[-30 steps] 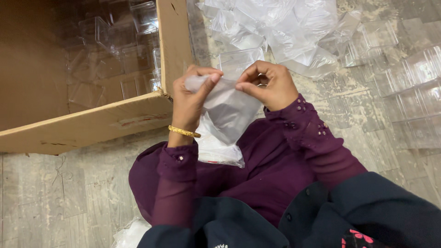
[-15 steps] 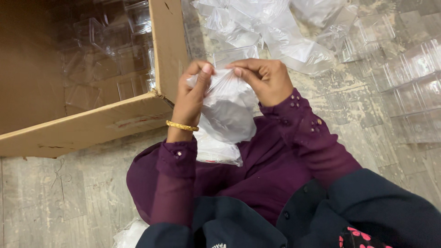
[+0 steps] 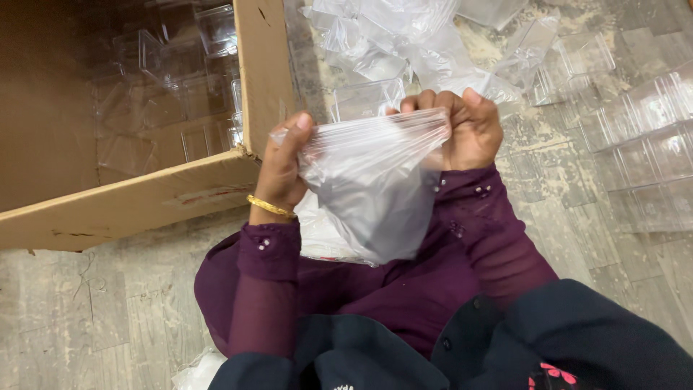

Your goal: The person sits on the floor and packs clear plastic containers into plastic bags one at a time, placing each filled bag of containers aside. They occasionally stack containers together before sliding them into a bag.

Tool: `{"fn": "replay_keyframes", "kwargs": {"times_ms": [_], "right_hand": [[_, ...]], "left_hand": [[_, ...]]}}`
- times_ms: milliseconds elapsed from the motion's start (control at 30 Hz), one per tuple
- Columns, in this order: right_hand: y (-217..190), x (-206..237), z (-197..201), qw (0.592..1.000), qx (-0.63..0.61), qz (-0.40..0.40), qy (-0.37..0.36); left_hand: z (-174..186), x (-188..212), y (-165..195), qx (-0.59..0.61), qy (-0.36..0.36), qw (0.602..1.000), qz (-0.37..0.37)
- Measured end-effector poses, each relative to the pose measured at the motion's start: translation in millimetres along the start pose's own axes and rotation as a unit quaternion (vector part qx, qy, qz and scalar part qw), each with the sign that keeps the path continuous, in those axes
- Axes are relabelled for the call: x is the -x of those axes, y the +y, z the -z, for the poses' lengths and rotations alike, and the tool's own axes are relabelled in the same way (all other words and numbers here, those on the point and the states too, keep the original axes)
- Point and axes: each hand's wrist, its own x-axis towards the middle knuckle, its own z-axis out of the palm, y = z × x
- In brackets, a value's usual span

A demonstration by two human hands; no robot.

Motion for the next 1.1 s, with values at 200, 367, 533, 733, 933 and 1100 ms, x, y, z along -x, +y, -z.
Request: {"fn": "replay_keyframes", "kwargs": {"times_ms": [200,367,533,733,933,1100], "right_hand": [[-39,1,3,0.998,0.057,-0.014,-0.038],[-52,-39,37,0.972,0.192,-0.133,0.032],[-12,-91,90,0.782,0.596,-0.16,0.085],[27,-95,112,0.776,0.586,-0.223,0.071],[7,-67,60,0.861,0.496,-0.038,0.108],[11,-60,39,0.869,0.479,-0.064,0.106]], "left_hand": [[-3,-4,12,-0.179,-0.026,0.983,0.015],[0,-47,6,-0.51,0.072,0.855,-0.065],[25,-87,-46,-0.578,0.198,0.788,-0.075],[60,-105,-97,-0.536,0.233,0.808,-0.079],[54,-101,-84,-0.345,0.231,0.907,-0.075],[31,-88,-77,-0.153,0.209,0.956,-0.136]]}}
